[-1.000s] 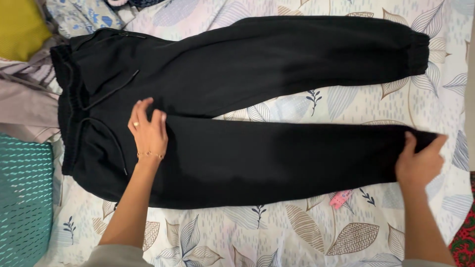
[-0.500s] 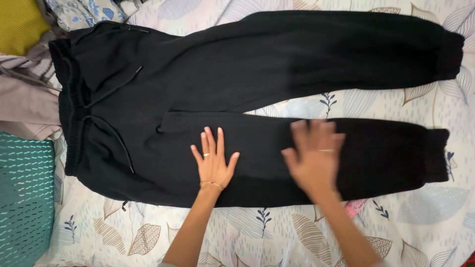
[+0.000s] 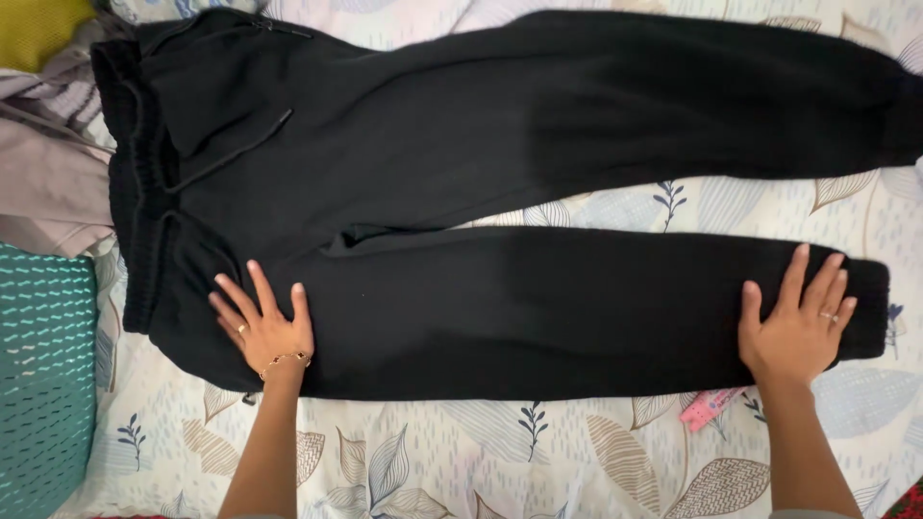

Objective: Folding various garments and a towel on a bed.

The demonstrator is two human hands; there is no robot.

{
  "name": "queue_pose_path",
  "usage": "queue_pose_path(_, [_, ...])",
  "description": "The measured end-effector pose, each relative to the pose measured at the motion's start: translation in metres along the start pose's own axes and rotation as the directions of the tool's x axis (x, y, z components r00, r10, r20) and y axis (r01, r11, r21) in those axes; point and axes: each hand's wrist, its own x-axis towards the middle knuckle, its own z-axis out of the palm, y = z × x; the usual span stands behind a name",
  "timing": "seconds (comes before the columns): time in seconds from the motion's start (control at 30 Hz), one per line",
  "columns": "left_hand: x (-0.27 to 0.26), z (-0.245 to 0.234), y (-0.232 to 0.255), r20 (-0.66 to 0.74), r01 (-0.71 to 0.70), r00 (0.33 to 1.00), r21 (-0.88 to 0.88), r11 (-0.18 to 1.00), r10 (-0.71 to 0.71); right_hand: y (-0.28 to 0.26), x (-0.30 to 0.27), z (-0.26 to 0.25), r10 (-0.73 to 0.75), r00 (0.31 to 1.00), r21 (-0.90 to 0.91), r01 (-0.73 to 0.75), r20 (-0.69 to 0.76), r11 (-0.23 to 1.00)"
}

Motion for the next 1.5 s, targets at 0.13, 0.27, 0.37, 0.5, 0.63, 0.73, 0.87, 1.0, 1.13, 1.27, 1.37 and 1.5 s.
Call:
queue_pose_path(0.13, [0.016,0.013,-0.017,-0.082,0.235,0.964,-0.166,0.958,-0.251,0.015,0.006,0.006,-0.018,0.999,-0.058,0.016,-0.049,0.998])
queue_pose_path(0.27, [0.061,0.011,-0.021,-0.098,0.339,0.904,-0.432,0.836,-0.417,-0.020,0.057,-0.029,0.321,0.947,-0.338,-0.304,-0.006,0.891])
queue_pose_path(0.37, [0.087,-0.007,0.007,-0.029,0.403,0.878,-0.491,0.772,-0.477,0.039,0.107,0.011,0.128,0.984,-0.359,-0.166,-0.127,0.918])
queue_pose_path(0.5, [0.138,-0.066,0.074,0.087,0.316,0.924,-0.719,0.619,-0.372,-0.005,0.180,0.001,0.028,0.989,-0.401,-0.086,-0.148,0.912])
queue_pose_path(0.63, [0.193,-0.081,0.111,-0.166,-0.254,0.963,-0.287,0.924,0.213,-0.060,0.236,-0.005,-0.273,0.944,-0.325,0.204,-0.183,0.923])
queue_pose_path(0.73, [0.241,-0.077,0.127,-0.121,-0.464,0.879,-0.006,0.886,0.460,-0.098,0.265,-0.010,-0.402,0.906,-0.244,0.364,-0.131,0.899])
queue_pose_path(0.87, [0.292,-0.073,0.140,0.041,-0.629,0.765,0.269,0.730,0.643,-0.102,0.294,0.010,-0.504,0.864,-0.173,0.494,-0.015,0.852])
queue_pose_path(1.0, [0.317,-0.087,0.148,0.079,-0.639,0.761,0.263,0.723,0.644,-0.092,0.312,0.021,-0.430,0.897,-0.139,0.441,0.101,0.887])
queue_pose_path(1.13, [0.334,-0.099,0.135,0.222,-0.630,0.777,0.259,0.732,0.590,-0.066,0.318,0.023,-0.363,0.904,-0.270,0.416,0.224,0.869])
queue_pose_path(1.27, [0.333,-0.125,0.112,0.239,-0.618,0.774,0.084,0.782,0.586,-0.040,0.321,0.019,-0.346,0.900,-0.429,0.431,0.265,0.794])
queue_pose_path(1.37, [0.310,-0.141,0.097,0.198,-0.565,0.817,0.082,0.821,0.542,-0.034,0.309,-0.002,-0.249,0.915,-0.510,0.386,0.317,0.769])
queue_pose_path(1.5, [0.284,-0.141,0.075,0.168,-0.574,0.815,0.095,0.813,0.555,-0.010,0.276,0.000,-0.240,0.929,-0.556,0.363,0.283,0.748])
